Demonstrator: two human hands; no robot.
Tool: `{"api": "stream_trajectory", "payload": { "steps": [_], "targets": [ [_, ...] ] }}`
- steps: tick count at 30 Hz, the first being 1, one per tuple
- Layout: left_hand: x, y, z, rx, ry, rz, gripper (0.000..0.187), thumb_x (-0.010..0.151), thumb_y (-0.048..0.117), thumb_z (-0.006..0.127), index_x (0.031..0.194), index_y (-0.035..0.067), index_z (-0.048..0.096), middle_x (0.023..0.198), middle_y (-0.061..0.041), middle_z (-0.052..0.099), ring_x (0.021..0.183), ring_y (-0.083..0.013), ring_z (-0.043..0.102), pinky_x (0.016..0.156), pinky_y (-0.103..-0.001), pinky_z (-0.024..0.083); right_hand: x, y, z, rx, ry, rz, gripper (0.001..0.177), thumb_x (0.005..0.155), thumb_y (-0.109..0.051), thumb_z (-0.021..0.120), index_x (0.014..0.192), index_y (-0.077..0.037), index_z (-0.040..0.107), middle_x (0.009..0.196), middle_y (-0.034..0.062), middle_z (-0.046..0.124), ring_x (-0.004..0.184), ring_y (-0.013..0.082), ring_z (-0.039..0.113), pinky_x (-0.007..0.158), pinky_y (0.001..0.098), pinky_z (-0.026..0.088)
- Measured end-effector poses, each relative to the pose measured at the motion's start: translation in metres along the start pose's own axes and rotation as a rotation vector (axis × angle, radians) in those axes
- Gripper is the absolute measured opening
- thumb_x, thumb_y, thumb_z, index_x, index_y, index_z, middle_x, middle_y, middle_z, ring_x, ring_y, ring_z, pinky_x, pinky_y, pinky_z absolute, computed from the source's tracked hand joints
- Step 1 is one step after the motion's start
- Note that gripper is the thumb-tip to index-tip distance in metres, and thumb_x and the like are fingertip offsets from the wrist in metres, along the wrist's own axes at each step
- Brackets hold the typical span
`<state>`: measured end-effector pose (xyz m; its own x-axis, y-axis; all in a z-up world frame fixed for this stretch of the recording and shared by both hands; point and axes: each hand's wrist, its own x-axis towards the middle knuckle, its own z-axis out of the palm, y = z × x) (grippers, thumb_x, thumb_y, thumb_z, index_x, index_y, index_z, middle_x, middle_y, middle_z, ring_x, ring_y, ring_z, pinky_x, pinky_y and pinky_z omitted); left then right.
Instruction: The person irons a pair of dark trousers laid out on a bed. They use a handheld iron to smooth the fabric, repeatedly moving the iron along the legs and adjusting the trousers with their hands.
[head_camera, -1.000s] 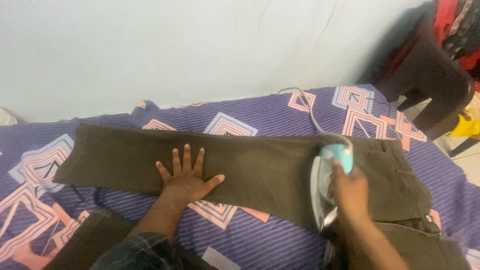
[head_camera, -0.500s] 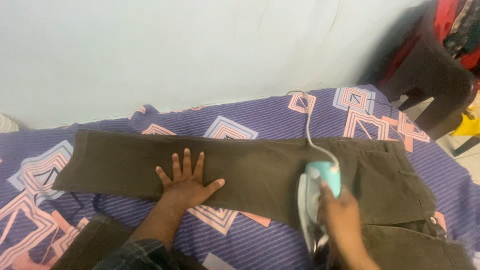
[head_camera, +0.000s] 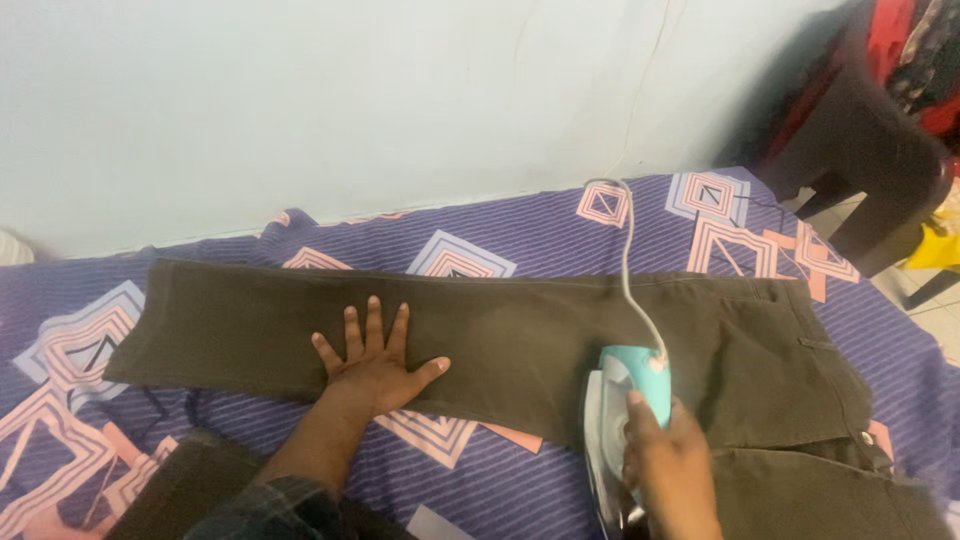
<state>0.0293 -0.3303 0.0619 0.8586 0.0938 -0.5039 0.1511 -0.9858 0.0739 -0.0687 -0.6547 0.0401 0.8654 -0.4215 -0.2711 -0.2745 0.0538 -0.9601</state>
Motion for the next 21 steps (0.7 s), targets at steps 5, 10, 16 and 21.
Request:
{"api": "stream_trajectory", "payload": {
  "steps": [5, 10, 16, 21],
  "targets": [
    [-0.004, 0.002, 0.0, -0.007, 0.02, 0.0, 0.111, 0.081, 0.092, 0.031, 0.165, 0.032, -0.009, 0.171, -0.009, -0.027, 0.155, -0.0358, -0.03, 0.115, -0.074, -0.017, 0.09, -0.047, 0.007, -0.028, -0.08, -0.169, 0.03, 0.1, -0.029, 0.064, 0.095, 0.0, 0.061, 0.067, 0.003, 0.055, 0.05, 0.0127, 0.049, 0.044, 0.0304, 0.04],
    [-0.001, 0.001, 0.0, -0.002, 0.02, 0.004, 0.112, 0.081, 0.092, 0.033, 0.165, 0.031, -0.009, 0.171, -0.009, -0.027, 0.154, -0.0366, -0.031, 0.115, -0.074, -0.018, 0.074, -0.043, 0.028, -0.02, -0.086, -0.121, 0.024, 0.097, -0.028, 0.064, 0.098, -0.004, 0.061, 0.067, 0.0046, 0.057, 0.047, 0.0143, 0.05, 0.044, 0.0314, 0.041],
    [-0.003, 0.001, 0.0, -0.008, 0.032, 0.014, 0.109, 0.083, 0.091, 0.032, 0.165, 0.031, -0.008, 0.171, -0.01, -0.027, 0.154, -0.0369, -0.031, 0.114, -0.074, -0.018, 0.055, -0.038, 0.047, -0.084, -0.134, -0.137, 0.031, 0.098, -0.03, 0.064, 0.092, 0.0, 0.058, 0.064, 0.0069, 0.056, 0.044, 0.0154, 0.05, 0.042, 0.0332, 0.041],
    [-0.007, 0.0, 0.0, -0.01, 0.043, 0.014, 0.11, 0.082, 0.091, 0.034, 0.165, 0.032, -0.007, 0.171, -0.009, -0.025, 0.155, -0.0361, -0.029, 0.115, -0.074, -0.017, 0.077, -0.058, 0.055, -0.008, -0.172, -0.221, 0.031, 0.099, -0.03, 0.066, 0.091, -0.001, 0.057, 0.064, 0.0019, 0.056, 0.045, 0.0125, 0.05, 0.042, 0.0299, 0.041]
  ]
}}
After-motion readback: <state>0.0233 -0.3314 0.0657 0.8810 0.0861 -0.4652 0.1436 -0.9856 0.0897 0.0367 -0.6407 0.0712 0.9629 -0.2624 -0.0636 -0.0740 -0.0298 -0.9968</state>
